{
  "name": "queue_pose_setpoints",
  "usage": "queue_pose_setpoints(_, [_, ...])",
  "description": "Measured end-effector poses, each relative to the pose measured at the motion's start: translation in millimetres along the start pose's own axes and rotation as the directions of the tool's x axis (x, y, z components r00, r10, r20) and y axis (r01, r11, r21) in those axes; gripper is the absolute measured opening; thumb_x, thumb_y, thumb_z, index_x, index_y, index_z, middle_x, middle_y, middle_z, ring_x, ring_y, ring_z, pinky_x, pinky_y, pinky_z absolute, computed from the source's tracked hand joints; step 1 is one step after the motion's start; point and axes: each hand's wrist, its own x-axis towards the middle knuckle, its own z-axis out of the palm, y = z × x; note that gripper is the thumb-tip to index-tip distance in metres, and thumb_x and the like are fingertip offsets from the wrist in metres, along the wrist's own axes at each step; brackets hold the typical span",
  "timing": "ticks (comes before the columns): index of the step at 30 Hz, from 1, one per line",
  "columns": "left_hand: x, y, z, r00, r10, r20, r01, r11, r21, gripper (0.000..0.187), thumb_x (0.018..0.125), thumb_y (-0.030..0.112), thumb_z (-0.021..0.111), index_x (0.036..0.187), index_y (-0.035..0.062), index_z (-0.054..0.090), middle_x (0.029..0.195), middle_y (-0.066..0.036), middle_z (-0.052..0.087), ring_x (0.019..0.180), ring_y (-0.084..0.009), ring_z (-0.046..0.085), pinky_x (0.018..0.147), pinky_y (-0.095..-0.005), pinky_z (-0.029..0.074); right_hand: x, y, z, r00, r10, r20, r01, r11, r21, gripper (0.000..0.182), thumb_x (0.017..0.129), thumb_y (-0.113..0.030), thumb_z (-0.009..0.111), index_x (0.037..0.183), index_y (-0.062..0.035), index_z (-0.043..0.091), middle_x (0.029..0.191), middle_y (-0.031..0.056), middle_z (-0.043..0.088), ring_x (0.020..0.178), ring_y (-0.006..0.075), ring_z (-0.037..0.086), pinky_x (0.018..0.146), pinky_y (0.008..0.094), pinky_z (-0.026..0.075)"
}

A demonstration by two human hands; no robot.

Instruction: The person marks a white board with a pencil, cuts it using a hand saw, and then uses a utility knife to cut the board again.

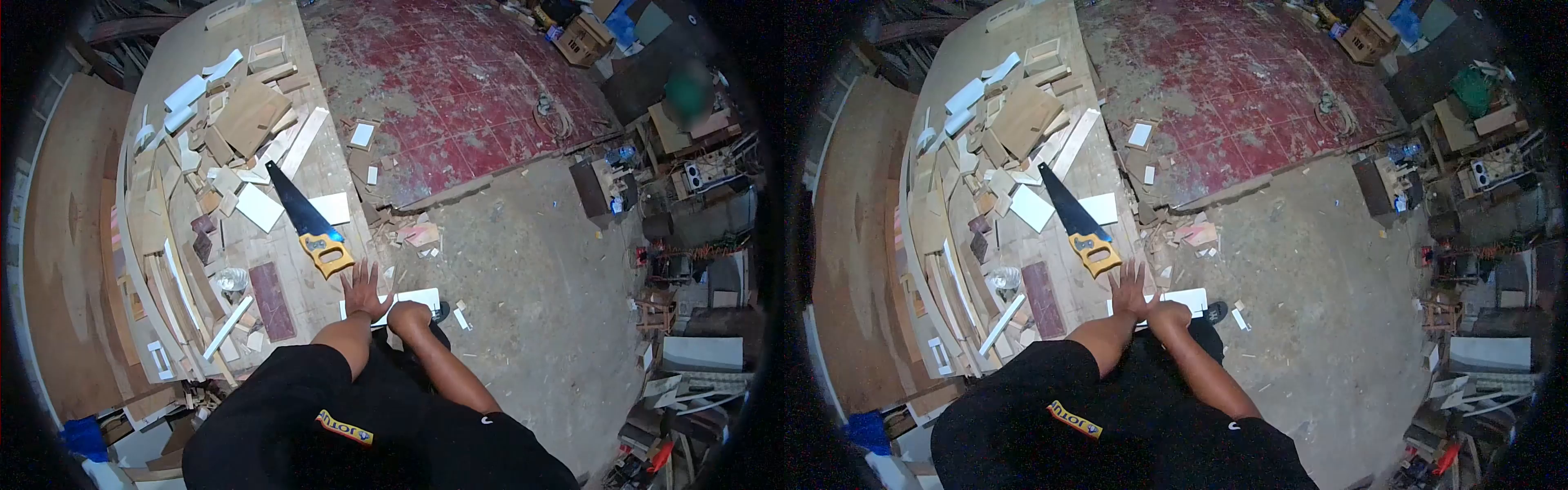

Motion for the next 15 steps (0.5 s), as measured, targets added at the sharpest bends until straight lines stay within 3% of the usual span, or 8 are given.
queue_pose_setpoints(3, [3, 2, -2, 1.0, 0.016, -0.021, -0.016, 1.0, -0.001, 0.096, 0.085, 0.065, 0.051, 0.16, 0.0135, 0.017, 0.167, -0.012, 0.009, 0.154, -0.0321, 0.006, 0.119, -0.0641, 0.002, -14, 2, -18, 0.999, 0.016, 0.049, -0.018, 0.999, 0.042, 0.029, 0.087, -0.023, 0.063, 0.11, -0.0098, 0.076, 0.117, 0.0131, 0.072, 0.106, 0.0294, 0.071, 0.082, 0.0404, 0.057])
queue_pose_setpoints(5, [1, 3, -3, 1.0, 0.01, -0.016, -0.01, 1.0, 0.0, 0.096, 0.086, 0.065, 0.051, 0.159, 0.0131, 0.018, 0.167, -0.012, 0.01, 0.154, -0.0322, 0.007, 0.119, -0.0642, 0.002, -1, 7, -1, 1.0, 0.005, 0.002, -0.004, 0.999, -0.036, 0.026, 0.091, -0.019, 0.059, 0.107, -0.011, 0.078, 0.114, 0.0099, 0.074, 0.102, 0.0235, 0.072, 0.077, 0.0373, 0.058])
queue_pose_setpoints(7, [0, 1, 1, 0.998, 0.029, -0.052, -0.029, 1.0, 0.004, 0.095, 0.086, 0.064, 0.051, 0.159, 0.0126, 0.019, 0.167, -0.013, 0.011, 0.154, -0.0325, 0.007, 0.118, -0.0652, 0.002, 7, 11, 9, 1.0, -0.006, 0.003, 0.006, 1.0, -0.027, 0.025, 0.09, -0.02, 0.06, 0.107, -0.0114, 0.078, 0.114, 0.01, 0.074, 0.103, 0.0262, 0.072, 0.078, 0.0383, 0.058])
queue_pose_setpoints(11, [0, -1, 7, 0.992, 0.073, -0.104, -0.068, 0.996, 0.049, 0.102, 0.08, 0.068, 0.055, 0.158, 0.0119, 0.021, 0.165, -0.015, 0.015, 0.153, -0.0352, 0.009, 0.118, -0.067, 0.002, 26, 17, 29, 0.988, -0.05, -0.148, 0.058, 0.997, 0.048, 0.024, 0.088, -0.021, 0.062, 0.103, -0.0088, 0.078, 0.11, 0.0137, 0.074, 0.1, 0.03, 0.072, 0.079, 0.0417, 0.058])
queue_pose_setpoints(13, [2, -12, 10, 0.952, 0.305, 0.029, -0.305, 0.952, 0.017, 0.112, 0.07, 0.069, 0.065, 0.157, 0.0109, 0.025, 0.164, -0.017, 0.02, 0.152, -0.0387, 0.013, 0.117, -0.0688, 0.003, 27, 16, 23, 0.979, -0.066, -0.191, 0.084, 0.993, 0.088, 0.024, 0.088, -0.021, 0.062, 0.099, -0.0062, 0.077, 0.107, 0.0166, 0.074, 0.098, 0.0326, 0.073, 0.08, 0.0426, 0.058])
queue_pose_setpoints(14, [6, -16, 12, 0.925, 0.38, -0.005, -0.378, 0.923, 0.067, 0.118, 0.062, 0.066, 0.072, 0.156, 0.0103, 0.028, 0.161, -0.019, 0.025, 0.15, -0.041, 0.017, 0.117, -0.0696, 0.005, 27, 17, 23, 0.976, -0.091, -0.196, 0.108, 0.991, 0.08, 0.024, 0.086, -0.023, 0.065, 0.098, -0.0064, 0.077, 0.106, 0.0171, 0.074, 0.097, 0.033, 0.073, 0.08, 0.0426, 0.058])
queue_pose_setpoints(15, [8, -19, 10, 0.927, 0.376, -0.005, -0.375, 0.925, 0.066, 0.118, 0.062, 0.066, 0.072, 0.156, 0.0103, 0.028, 0.161, -0.019, 0.025, 0.15, -0.041, 0.017, 0.117, -0.0696, 0.005, 23, 17, 17, 0.972, -0.115, -0.203, 0.131, 0.989, 0.069, 0.024, 0.084, -0.024, 0.068, 0.098, -0.0065, 0.077, 0.105, 0.0176, 0.074, 0.097, 0.0335, 0.073, 0.08, 0.0426, 0.059])
